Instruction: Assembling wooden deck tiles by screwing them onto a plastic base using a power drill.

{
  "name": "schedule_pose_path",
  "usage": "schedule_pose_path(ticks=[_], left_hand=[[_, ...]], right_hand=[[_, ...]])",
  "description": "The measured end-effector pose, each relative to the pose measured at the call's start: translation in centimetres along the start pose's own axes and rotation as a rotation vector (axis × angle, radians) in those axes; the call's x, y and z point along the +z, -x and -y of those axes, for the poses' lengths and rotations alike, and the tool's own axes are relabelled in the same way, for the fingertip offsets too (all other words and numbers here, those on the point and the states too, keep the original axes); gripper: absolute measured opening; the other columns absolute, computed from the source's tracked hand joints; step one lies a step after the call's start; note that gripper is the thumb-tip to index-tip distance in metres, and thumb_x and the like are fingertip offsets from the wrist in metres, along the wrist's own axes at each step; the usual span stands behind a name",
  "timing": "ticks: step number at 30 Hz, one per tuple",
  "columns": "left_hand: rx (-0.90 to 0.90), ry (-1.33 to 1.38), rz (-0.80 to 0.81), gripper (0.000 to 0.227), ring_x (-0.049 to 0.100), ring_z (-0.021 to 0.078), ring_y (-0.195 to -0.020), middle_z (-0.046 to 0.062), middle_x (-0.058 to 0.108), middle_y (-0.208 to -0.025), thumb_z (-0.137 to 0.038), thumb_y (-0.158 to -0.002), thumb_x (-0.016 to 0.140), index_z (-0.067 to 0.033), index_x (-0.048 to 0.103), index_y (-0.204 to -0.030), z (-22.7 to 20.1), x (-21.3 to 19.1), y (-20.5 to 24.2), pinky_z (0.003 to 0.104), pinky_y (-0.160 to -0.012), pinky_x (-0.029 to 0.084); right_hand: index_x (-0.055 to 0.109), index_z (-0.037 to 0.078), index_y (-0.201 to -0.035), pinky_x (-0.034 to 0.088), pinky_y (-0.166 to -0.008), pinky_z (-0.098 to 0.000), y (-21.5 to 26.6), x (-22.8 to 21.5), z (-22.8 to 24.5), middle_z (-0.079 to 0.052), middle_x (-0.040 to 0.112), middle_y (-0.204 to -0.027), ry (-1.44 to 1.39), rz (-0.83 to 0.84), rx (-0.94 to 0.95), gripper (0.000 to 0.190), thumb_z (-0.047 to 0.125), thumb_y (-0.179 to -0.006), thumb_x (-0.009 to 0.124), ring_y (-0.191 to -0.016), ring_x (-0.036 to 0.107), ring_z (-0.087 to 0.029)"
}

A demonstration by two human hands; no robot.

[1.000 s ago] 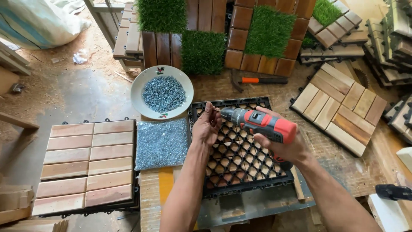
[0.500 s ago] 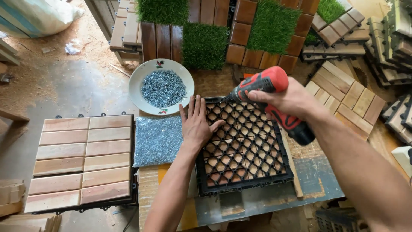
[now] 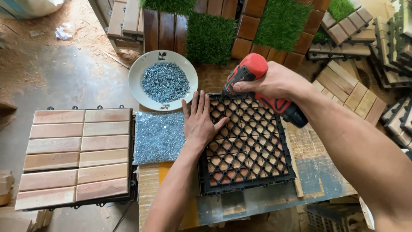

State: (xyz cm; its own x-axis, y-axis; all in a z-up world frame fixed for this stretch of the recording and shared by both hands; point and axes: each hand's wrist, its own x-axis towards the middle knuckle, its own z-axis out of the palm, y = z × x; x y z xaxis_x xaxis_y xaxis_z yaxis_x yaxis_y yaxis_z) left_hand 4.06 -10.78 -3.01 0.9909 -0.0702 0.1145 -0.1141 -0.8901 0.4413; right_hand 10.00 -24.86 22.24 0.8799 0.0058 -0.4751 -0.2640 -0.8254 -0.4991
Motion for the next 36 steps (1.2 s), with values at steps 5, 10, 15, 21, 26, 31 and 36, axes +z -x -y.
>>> schedule_pose_path(ticks=[5,10,15,21,26,31,36], left_hand=[[-0.001,0.015,0.013,0.104,0.005,0.0243,-0.160,0.006,0.018,-0.172,-0.082,-0.087,0.047,-0.0094,0.032,-0.160,0.0,-0.2,-0.2,0.057,-0.129,-0.011],[-0.006,0.002,0.022,0.103,0.004,0.0240,-0.160,0.006,0.017,-0.172,-0.081,-0.088,0.047,-0.0092,0.032,-0.161,-0.1,-0.4,-0.3,0.057,-0.129,-0.012],[0.068,0.125,-0.292,0.064,0.046,0.0269,-0.145,0.010,0.058,-0.148,-0.058,-0.095,0.062,-0.0106,0.065,-0.137,1.7,1.7,-0.6,0.058,-0.126,0.019],[-0.260,-0.025,-0.319,0.049,0.057,0.0308,-0.113,0.005,0.057,-0.122,-0.040,-0.089,0.074,-0.0187,0.064,-0.132,12.3,-0.8,-6.0,0.047,-0.083,0.055],[-0.232,-0.009,-0.173,0.035,0.065,0.0301,-0.104,0.004,0.059,-0.112,-0.044,-0.083,0.081,-0.0259,0.074,-0.112,14.2,-0.9,-7.1,0.044,-0.080,0.059],[-0.207,0.073,-0.320,0.012,0.067,0.0276,-0.089,0.001,0.066,-0.093,-0.034,-0.082,0.082,-0.0259,0.081,-0.089,14.9,-0.7,-6.3,0.042,-0.082,0.058],[-0.209,0.439,-0.347,0.022,0.062,0.0294,-0.113,0.013,0.070,-0.119,-0.029,-0.094,0.070,-0.0126,0.076,-0.107,13.6,-3.0,-5.4,0.043,-0.096,0.053]], right_hand=[[0.080,0.013,-0.102,0.059,-0.060,-0.0334,-1.7,-0.9,0.9,-0.016,0.073,-0.079,0.087,0.045,0.000,0.040,0.040,-0.074,0.088,-0.056,0.071,-0.025],[0.079,0.014,-0.097,0.059,-0.060,-0.0318,-2.8,-0.5,1.4,-0.013,0.073,-0.076,0.118,0.087,-0.056,0.037,0.040,-0.072,0.088,-0.055,0.071,-0.023],[0.081,0.013,-0.097,0.056,-0.081,-0.0385,-1.4,-0.4,1.9,-0.016,0.076,-0.090,0.285,0.097,-0.119,0.053,0.056,-0.067,0.086,-0.082,0.074,-0.029],[0.079,0.010,-0.110,0.052,-0.100,-0.0426,3.1,0.2,4.7,-0.019,0.077,-0.110,0.460,0.137,-0.067,0.072,0.058,-0.058,0.088,-0.112,0.070,-0.034],[0.077,0.010,-0.111,0.054,-0.095,-0.0439,3.3,0.4,4.2,-0.020,0.078,-0.103,0.449,0.121,-0.116,0.064,0.049,-0.062,0.091,-0.106,0.073,-0.034],[0.075,0.018,-0.123,0.054,-0.092,-0.0429,4.8,-0.4,3.1,-0.022,0.077,-0.105,0.211,0.062,-0.126,0.062,0.035,-0.065,0.089,-0.106,0.073,-0.034],[0.072,0.016,-0.130,0.050,-0.055,-0.0368,6.9,1.0,-0.2,-0.017,0.068,-0.063,-0.215,-0.103,-0.097,0.046,0.020,-0.085,0.078,-0.053,0.061,-0.025]])
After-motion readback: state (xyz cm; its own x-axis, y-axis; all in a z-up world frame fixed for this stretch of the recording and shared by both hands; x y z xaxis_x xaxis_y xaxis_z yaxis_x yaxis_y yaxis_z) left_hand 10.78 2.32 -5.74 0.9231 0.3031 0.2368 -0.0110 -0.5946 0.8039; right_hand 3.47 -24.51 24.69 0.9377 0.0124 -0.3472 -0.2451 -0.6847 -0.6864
